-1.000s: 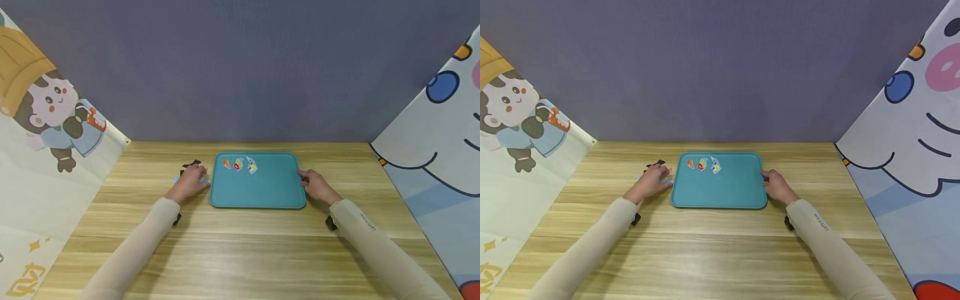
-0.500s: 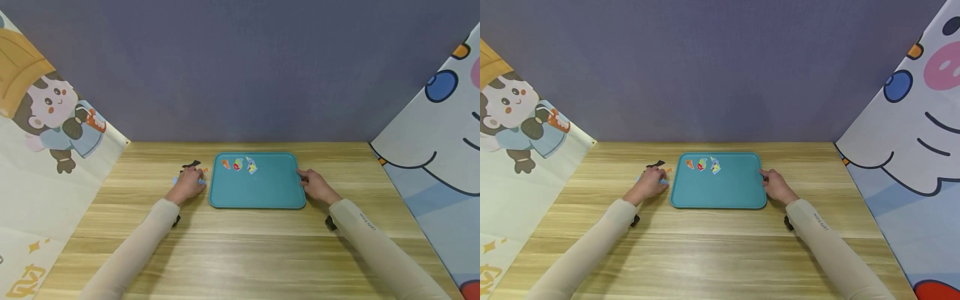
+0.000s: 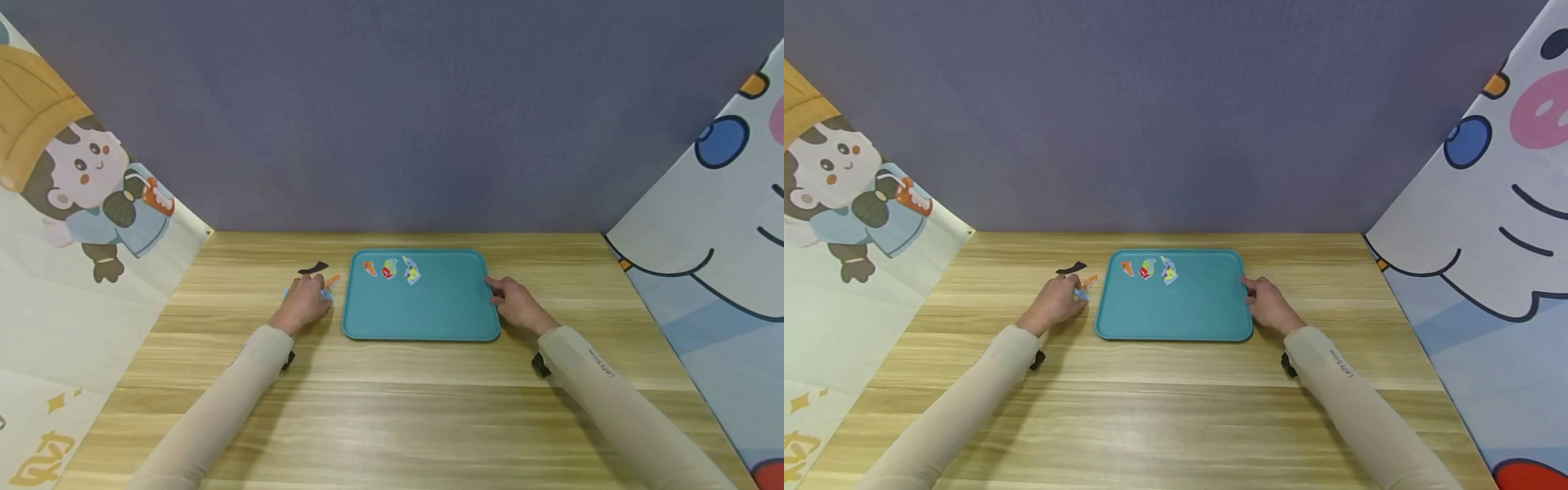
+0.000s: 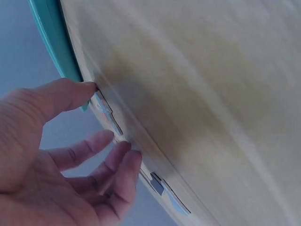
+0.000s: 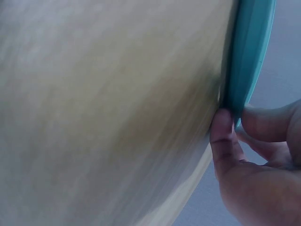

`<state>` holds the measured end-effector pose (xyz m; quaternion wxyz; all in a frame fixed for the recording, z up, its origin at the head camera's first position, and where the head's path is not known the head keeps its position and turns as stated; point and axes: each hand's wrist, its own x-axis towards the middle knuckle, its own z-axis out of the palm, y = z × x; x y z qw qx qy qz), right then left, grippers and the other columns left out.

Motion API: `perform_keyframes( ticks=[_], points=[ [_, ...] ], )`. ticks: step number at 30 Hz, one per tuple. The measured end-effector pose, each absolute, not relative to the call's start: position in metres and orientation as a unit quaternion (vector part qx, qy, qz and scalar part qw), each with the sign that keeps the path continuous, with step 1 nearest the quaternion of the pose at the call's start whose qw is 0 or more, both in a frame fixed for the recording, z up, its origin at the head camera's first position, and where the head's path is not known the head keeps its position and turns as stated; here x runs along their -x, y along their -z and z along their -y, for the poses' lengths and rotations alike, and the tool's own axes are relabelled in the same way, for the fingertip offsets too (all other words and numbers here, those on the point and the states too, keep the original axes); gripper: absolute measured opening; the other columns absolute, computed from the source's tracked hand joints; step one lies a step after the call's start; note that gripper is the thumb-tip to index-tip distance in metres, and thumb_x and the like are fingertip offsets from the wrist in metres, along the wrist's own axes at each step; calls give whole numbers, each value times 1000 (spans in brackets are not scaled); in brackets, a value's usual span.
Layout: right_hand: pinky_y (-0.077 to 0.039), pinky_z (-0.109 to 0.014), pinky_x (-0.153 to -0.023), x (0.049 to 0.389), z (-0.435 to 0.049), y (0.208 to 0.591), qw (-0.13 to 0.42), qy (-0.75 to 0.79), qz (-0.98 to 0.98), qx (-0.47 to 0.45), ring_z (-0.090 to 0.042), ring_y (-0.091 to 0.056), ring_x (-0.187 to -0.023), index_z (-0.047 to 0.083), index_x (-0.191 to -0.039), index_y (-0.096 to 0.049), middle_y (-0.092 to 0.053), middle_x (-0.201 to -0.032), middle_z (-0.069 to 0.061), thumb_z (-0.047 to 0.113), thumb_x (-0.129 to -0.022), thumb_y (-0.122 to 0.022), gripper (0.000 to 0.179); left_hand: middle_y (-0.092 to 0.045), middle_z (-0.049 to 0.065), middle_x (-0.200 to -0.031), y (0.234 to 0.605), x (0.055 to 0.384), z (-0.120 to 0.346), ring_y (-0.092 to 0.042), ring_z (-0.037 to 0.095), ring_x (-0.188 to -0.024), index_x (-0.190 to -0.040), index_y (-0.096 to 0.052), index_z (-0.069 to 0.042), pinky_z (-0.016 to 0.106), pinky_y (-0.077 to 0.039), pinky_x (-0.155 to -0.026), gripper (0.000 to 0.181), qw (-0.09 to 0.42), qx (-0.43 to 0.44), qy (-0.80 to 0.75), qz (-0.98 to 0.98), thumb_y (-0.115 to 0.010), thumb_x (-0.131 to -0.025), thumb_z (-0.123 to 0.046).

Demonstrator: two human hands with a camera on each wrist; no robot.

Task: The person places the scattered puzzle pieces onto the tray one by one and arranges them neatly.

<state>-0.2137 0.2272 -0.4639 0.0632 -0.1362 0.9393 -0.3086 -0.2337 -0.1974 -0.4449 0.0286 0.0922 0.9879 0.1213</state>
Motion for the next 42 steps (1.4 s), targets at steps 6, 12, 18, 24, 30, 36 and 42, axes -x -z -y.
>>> perform_keyframes(
  ticks=[6,12,18,24,30,36,42],
  points=[
    [-43,-38,-73,214,-228,465,59,308,-939,139,-29,-49,-90,-4,-129,-32,-47,-98,-19,0,-86,-47,47,-51,18,-85,443,233,196,-51,32,-75,-98,-53,3,42,-44,-65,39,41,-83,-116,-989,-65,-73,-24],
    [-43,-37,-73,215,-228,465,63,305,-940,137,-29,-49,-90,-4,-130,-32,-47,-97,-18,0,-86,-47,47,-52,17,-83,443,235,194,-52,29,-72,-97,-53,3,39,-45,-61,40,43,-88,-126,-987,-66,-73,-26],
    [-43,-36,-71,216,-228,466,59,303,-941,137,-28,-50,-89,-3,-130,-32,-47,-96,-16,1,-86,-48,47,-49,31,-100,444,236,193,-49,44,-87,-112,-46,11,48,-43,-70,62,33,-80,-113,-990,-66,-73,-34],
    [-43,-36,-71,216,-229,466,58,305,-941,137,-27,-49,-88,-3,-129,-32,-47,-94,-16,1,-85,-48,47,-47,32,-101,443,236,192,-49,44,-87,-106,-48,11,48,-42,-73,53,30,-89,-126,-988,-66,-75,-28],
    [-42,-38,-73,216,-230,468,60,310,-938,142,-28,-49,-89,-4,-129,-31,-48,-96,-18,0,-86,-47,47,-47,28,-101,442,237,191,-47,42,-90,-105,-48,8,48,-40,-76,50,30,-88,-137,-986,-65,-75,-27],
    [-42,-38,-73,216,-229,468,58,308,-939,140,-27,-49,-89,-3,-129,-32,-48,-96,-16,1,-86,-48,47,-47,22,-94,443,238,190,-49,37,-85,-105,-48,5,45,-42,-73,43,39,-97,-148,-984,-65,-76,-23],
    [-42,-38,-73,216,-230,468,58,307,-940,138,-27,-49,-89,-3,-130,-32,-48,-96,-16,1,-86,-47,47,-52,18,-90,447,242,193,-51,31,-80,-101,-51,1,42,-42,-71,37,36,-106,-159,-981,-64,-72,-18]
  ],
)
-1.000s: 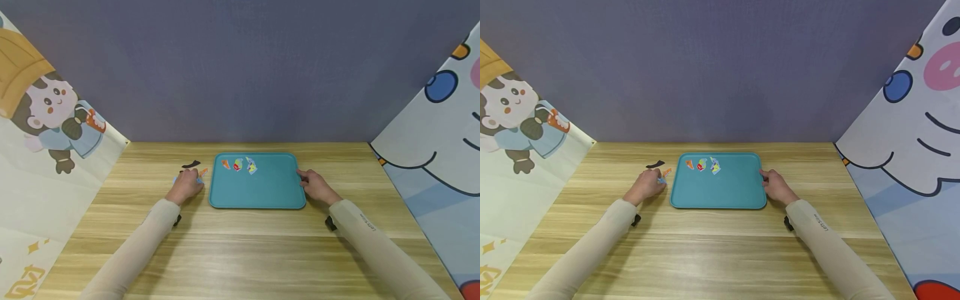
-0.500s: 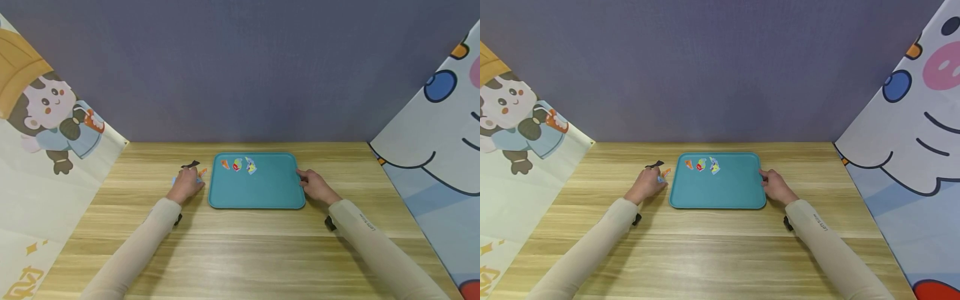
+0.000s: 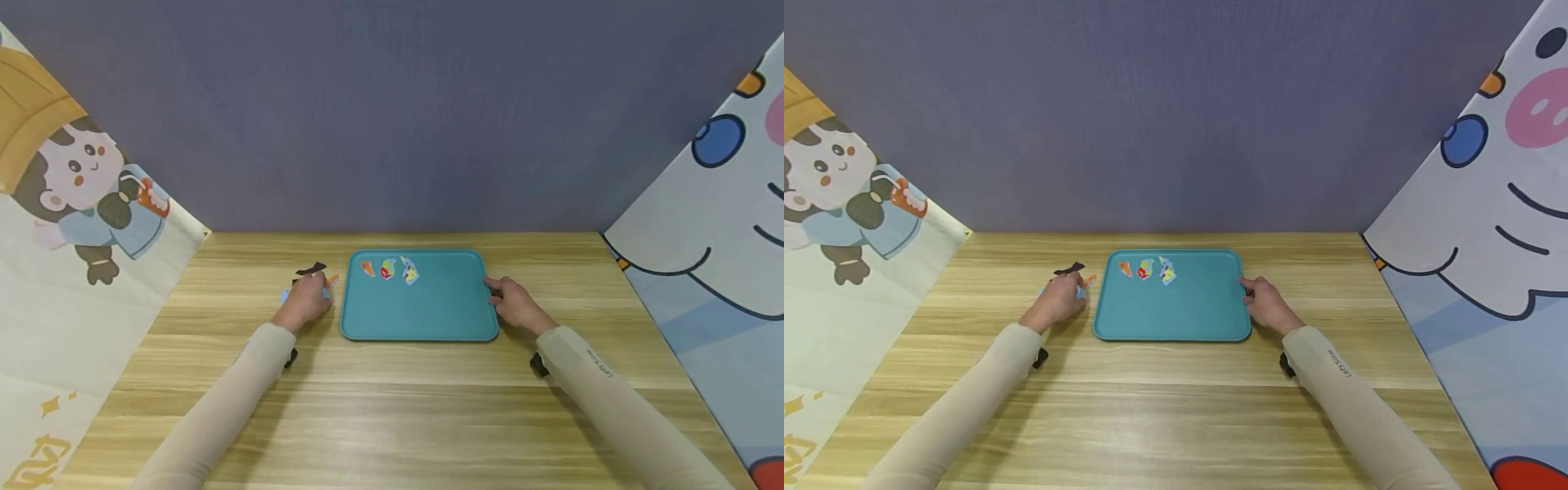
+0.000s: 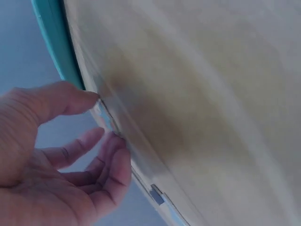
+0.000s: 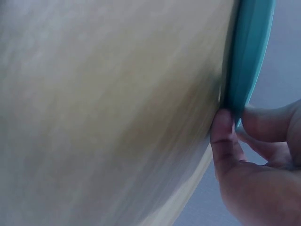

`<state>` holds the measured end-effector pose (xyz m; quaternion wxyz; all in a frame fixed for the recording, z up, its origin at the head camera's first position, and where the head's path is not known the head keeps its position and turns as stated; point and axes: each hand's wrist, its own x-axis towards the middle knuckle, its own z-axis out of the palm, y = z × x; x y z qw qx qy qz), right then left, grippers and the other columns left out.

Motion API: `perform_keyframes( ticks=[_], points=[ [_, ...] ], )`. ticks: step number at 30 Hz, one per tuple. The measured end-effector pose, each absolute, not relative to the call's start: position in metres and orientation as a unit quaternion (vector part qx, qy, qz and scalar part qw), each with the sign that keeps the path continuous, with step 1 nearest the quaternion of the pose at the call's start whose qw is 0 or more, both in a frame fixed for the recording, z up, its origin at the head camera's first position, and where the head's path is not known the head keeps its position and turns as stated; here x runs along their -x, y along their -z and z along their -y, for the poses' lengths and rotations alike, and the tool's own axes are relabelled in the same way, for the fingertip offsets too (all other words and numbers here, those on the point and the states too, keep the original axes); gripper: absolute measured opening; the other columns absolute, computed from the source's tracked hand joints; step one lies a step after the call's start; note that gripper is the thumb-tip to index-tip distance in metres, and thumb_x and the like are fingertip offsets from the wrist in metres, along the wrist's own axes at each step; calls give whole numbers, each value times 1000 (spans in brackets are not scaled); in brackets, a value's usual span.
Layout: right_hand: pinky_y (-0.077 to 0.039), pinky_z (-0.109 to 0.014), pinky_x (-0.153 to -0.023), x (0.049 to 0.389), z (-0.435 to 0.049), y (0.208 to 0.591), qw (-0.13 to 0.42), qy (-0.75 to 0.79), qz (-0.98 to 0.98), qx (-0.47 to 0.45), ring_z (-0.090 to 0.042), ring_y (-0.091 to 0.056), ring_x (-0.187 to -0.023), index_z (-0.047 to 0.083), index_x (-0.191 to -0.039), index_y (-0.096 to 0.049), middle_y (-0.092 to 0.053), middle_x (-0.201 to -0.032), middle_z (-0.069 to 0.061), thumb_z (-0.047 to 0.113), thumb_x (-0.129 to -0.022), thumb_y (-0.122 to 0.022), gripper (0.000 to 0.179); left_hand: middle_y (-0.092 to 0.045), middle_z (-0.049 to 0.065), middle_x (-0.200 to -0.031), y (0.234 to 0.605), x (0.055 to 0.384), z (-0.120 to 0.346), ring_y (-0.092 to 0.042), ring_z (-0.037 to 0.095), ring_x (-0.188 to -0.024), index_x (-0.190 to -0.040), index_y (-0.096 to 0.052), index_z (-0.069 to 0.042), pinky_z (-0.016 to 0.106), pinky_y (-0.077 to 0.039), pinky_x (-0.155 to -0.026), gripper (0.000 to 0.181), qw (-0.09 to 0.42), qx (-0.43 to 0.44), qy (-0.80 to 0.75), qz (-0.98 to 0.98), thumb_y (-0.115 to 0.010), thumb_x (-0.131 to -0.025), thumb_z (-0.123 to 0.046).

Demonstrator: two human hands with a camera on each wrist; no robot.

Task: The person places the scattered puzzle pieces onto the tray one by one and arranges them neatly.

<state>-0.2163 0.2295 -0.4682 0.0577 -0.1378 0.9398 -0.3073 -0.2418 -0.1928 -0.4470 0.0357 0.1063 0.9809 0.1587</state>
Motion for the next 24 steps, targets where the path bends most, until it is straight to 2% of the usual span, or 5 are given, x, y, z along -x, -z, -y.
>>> perform_keyframes(
  ticks=[2,9,15,21,24],
  points=[
    [-42,-37,-73,216,-229,468,59,309,-939,136,-27,-49,-89,-3,-130,-32,-48,-96,-16,2,-86,-47,47,-51,18,-94,447,243,194,-50,31,-82,-103,-51,-1,42,-42,-71,37,43,-105,-166,-980,-64,-71,-16],
    [-42,-37,-72,216,-229,466,60,312,-937,144,-28,-49,-88,-5,-129,-32,-48,-96,-18,0,-85,-47,46,-37,13,-122,445,247,194,-34,34,-109,-118,-44,-7,47,-33,-86,47,75,-131,-165,-975,-61,-75,-10],
    [-42,-38,-74,216,-228,465,63,311,-937,143,-29,-49,-91,-4,-129,-31,-47,-97,-18,0,-86,-47,47,-39,14,-120,444,250,193,-35,33,-109,-117,-45,-9,47,-34,-85,45,88,-132,-169,-973,-58,-74,-4],
    [-42,-38,-75,216,-228,465,67,315,-936,142,-29,-48,-92,-5,-129,-31,-47,-98,-19,0,-86,-47,46,-44,13,-108,445,251,192,-44,30,-96,-115,-46,-8,41,-40,-75,43,98,-122,-178,-972,-55,-73,0],
    [-42,-38,-75,216,-228,465,67,315,-936,142,-29,-48,-91,-5,-129,-31,-47,-97,-18,0,-86,-47,46,-45,13,-108,445,251,192,-45,31,-96,-113,-46,-8,42,-40,-75,42,98,-119,-176,-972,-56,-73,0]
  ],
)
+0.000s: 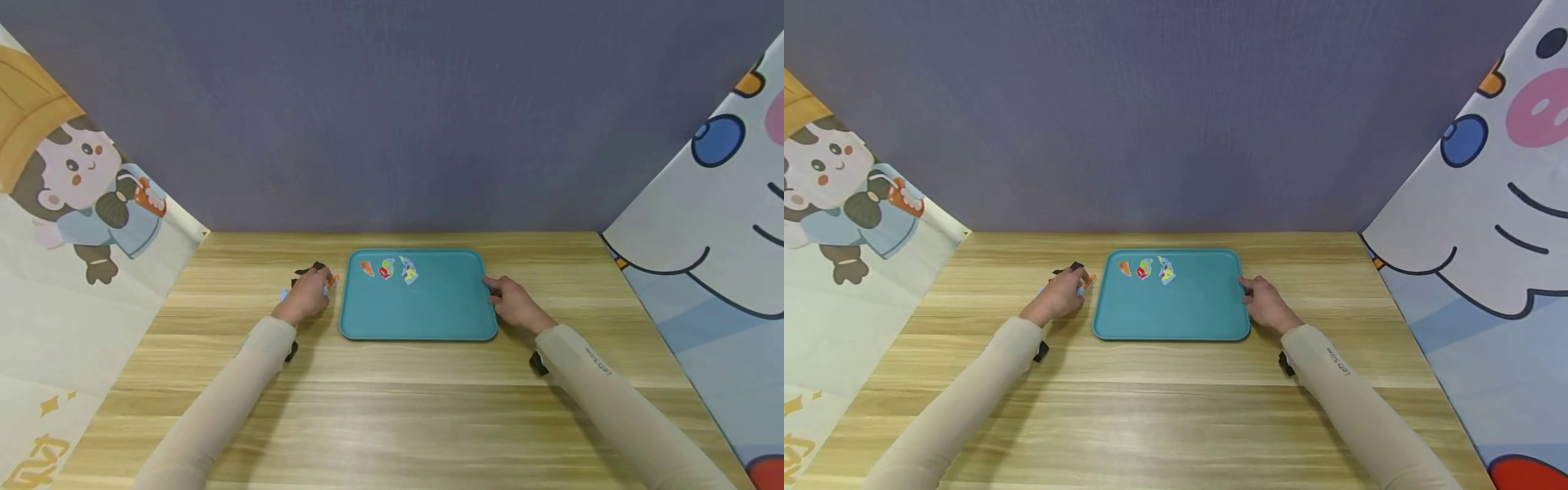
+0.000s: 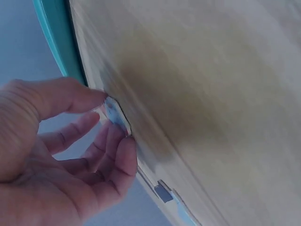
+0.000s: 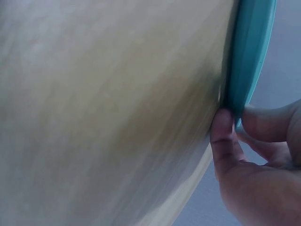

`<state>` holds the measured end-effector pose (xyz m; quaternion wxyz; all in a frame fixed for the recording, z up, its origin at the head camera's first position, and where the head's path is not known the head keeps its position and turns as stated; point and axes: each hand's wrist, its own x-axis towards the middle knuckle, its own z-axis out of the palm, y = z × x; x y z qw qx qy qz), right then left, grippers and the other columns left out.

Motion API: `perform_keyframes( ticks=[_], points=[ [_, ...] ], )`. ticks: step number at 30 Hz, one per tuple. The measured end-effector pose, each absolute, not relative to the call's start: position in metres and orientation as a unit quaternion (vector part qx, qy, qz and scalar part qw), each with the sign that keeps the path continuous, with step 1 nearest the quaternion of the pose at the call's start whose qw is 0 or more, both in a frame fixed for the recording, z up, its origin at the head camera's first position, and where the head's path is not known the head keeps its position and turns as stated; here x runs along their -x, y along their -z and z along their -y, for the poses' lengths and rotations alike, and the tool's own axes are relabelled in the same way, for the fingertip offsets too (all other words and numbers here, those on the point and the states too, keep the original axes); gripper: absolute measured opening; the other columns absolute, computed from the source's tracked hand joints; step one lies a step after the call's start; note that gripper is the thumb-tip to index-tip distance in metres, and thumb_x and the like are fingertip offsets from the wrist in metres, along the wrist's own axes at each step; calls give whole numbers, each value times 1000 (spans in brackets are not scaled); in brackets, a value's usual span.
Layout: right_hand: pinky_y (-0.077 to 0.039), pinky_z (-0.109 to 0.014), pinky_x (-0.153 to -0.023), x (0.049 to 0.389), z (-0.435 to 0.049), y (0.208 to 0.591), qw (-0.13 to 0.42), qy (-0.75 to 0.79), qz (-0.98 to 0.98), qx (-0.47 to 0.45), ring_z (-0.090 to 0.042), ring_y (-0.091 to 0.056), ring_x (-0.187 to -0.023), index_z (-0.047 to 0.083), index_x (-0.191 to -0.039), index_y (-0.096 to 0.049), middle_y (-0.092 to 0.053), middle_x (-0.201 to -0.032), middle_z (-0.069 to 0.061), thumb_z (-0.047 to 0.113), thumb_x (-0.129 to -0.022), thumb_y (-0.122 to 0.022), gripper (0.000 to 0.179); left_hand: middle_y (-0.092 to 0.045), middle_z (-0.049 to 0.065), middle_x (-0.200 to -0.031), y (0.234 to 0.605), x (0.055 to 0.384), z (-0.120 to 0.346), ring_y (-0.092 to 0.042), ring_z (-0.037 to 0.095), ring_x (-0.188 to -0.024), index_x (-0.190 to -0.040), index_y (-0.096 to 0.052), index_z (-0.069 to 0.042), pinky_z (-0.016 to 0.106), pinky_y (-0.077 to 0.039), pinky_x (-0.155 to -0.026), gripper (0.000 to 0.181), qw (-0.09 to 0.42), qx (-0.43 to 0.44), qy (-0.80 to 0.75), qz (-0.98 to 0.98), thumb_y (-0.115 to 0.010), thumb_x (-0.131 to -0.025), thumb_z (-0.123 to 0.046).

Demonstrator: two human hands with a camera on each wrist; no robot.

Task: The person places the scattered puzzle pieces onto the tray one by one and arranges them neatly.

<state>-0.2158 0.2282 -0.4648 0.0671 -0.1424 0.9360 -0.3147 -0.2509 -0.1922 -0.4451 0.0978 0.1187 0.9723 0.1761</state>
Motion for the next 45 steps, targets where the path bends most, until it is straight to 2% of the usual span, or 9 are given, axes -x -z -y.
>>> perform_keyframes(
  ticks=[4,13,18,33,38,45],
  points=[
    [-42,-37,-73,216,-228,464,66,314,-936,144,-28,-49,-90,-5,-129,-32,-47,-95,-17,0,-86,-47,46,-47,14,-107,444,250,191,-45,30,-97,-112,-46,-8,42,-39,-76,41,97,-115,-174,-973,-58,-73,-1],
    [-42,-37,-73,215,-228,463,64,312,-937,141,-27,-49,-89,-4,-129,-33,-47,-95,-17,0,-86,-47,46,-49,12,-103,443,248,191,-46,25,-88,-111,-45,-8,38,-40,-70,44,90,-110,-189,-972,-60,-70,-2],
    [-42,-37,-73,215,-229,463,63,310,-938,140,-27,-49,-89,-4,-129,-33,-47,-95,-17,0,-86,-47,46,-48,10,-100,435,247,187,-49,23,-87,-115,-44,-8,37,-42,-68,45,80,-120,-208,-967,-60,-73,-5],
    [-42,-37,-73,214,-228,465,62,311,-938,138,-28,-49,-90,-4,-129,-33,-48,-95,-16,1,-86,-47,46,-47,9,-98,424,248,135,-48,19,-83,-112,-48,-8,28,-44,-60,46,61,-164,-225,-959,-59,-69,0],
    [-42,-37,-73,215,-227,465,58,310,-938,143,-27,-49,-88,-4,-129,-33,-48,-94,-16,1,-85,-48,46,-48,9,-96,426,253,122,-47,19,-82,-110,-49,-6,29,-43,-60,46,64,-153,-217,-962,-60,-66,2],
    [-42,-36,-71,216,-228,467,59,312,-938,140,-26,-49,-87,-4,-129,-33,-48,-92,-14,0,-85,-48,46,-50,9,-102,436,261,107,-47,21,-89,-109,-49,-7,33,-42,-70,47,79,-152,-169,-971,-63,-64,-3]
  ],
)
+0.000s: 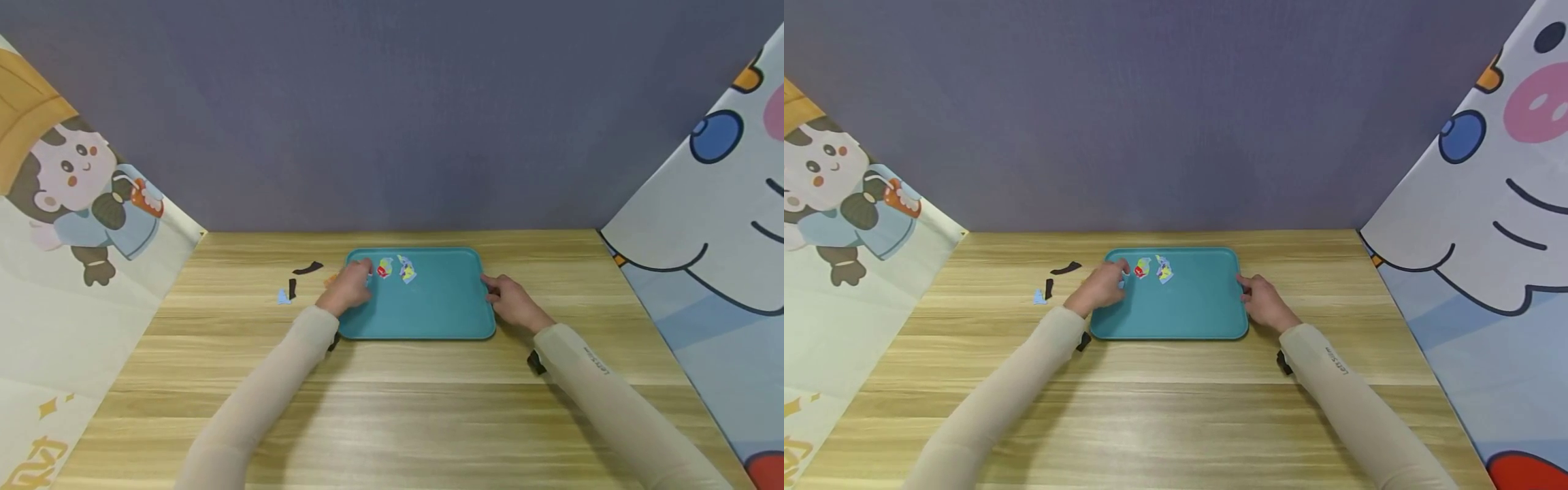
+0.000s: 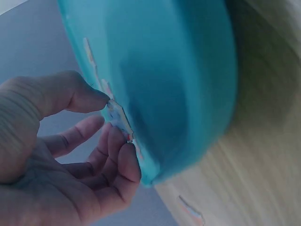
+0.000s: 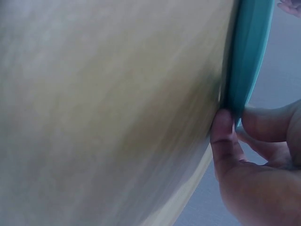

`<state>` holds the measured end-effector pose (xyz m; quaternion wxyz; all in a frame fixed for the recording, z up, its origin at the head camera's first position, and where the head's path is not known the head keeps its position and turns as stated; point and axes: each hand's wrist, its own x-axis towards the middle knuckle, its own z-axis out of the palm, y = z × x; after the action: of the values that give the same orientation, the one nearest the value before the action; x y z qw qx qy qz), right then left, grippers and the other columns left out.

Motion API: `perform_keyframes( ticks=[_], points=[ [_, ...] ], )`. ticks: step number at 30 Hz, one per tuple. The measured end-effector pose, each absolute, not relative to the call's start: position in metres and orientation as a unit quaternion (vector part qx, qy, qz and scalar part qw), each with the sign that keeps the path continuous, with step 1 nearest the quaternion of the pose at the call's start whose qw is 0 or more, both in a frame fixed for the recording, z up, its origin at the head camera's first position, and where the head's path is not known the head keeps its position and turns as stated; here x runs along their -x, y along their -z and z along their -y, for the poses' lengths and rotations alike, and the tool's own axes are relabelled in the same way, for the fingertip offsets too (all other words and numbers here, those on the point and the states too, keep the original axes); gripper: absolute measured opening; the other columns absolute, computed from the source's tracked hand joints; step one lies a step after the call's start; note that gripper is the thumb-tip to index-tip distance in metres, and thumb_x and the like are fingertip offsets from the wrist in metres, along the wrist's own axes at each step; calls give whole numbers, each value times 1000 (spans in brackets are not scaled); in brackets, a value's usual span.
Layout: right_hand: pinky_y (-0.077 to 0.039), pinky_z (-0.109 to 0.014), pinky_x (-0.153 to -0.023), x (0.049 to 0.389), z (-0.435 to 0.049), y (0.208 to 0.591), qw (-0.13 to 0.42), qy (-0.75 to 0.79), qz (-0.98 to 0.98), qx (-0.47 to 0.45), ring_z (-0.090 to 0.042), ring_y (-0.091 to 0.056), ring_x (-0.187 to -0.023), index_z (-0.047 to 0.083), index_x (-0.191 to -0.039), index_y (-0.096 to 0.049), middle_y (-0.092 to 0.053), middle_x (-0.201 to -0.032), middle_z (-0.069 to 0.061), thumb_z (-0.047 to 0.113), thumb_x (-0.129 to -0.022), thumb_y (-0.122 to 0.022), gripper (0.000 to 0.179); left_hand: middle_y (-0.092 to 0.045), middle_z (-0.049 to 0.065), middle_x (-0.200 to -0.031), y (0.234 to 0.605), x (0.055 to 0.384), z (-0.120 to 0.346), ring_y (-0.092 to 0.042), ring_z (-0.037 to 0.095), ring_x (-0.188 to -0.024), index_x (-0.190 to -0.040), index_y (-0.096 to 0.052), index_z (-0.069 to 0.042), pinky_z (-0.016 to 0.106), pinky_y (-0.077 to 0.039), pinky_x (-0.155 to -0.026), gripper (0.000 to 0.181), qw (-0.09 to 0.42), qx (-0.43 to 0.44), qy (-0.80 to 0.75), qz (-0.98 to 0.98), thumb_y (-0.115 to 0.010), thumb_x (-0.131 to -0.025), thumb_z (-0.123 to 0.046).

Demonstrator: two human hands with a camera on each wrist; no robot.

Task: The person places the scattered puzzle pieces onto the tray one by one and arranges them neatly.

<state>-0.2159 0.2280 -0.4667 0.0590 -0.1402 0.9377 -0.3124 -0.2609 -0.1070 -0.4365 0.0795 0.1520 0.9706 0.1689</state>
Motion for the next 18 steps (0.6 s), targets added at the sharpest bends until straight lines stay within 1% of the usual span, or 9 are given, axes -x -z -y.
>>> perform_keyframes(
  ticks=[6,15,18],
  points=[
    [-42,-36,-72,217,-227,467,61,314,-937,138,-25,-49,-88,-4,-129,-32,-48,-94,-15,0,-85,-48,47,-51,9,-99,443,263,102,-48,22,-87,-105,-50,-6,34,-42,-69,43,84,-148,-153,-974,-63,-64,-2],
    [-43,-35,-72,217,-228,468,58,315,-938,135,-25,-49,-87,-4,-129,-33,-48,-93,-15,-1,-85,-48,47,-51,10,-98,445,263,103,-48,22,-83,-103,-50,-6,34,-42,-69,41,78,-140,-151,-975,-63,-64,-3],
    [-43,-36,-72,217,-228,468,59,314,-938,134,-25,-49,-88,-3,-129,-32,-48,-93,-15,-1,-85,-48,47,-50,10,-97,444,263,104,-48,23,-82,-103,-50,-6,35,-41,-69,39,74,-144,-153,-975,-61,-65,-5]
  ],
)
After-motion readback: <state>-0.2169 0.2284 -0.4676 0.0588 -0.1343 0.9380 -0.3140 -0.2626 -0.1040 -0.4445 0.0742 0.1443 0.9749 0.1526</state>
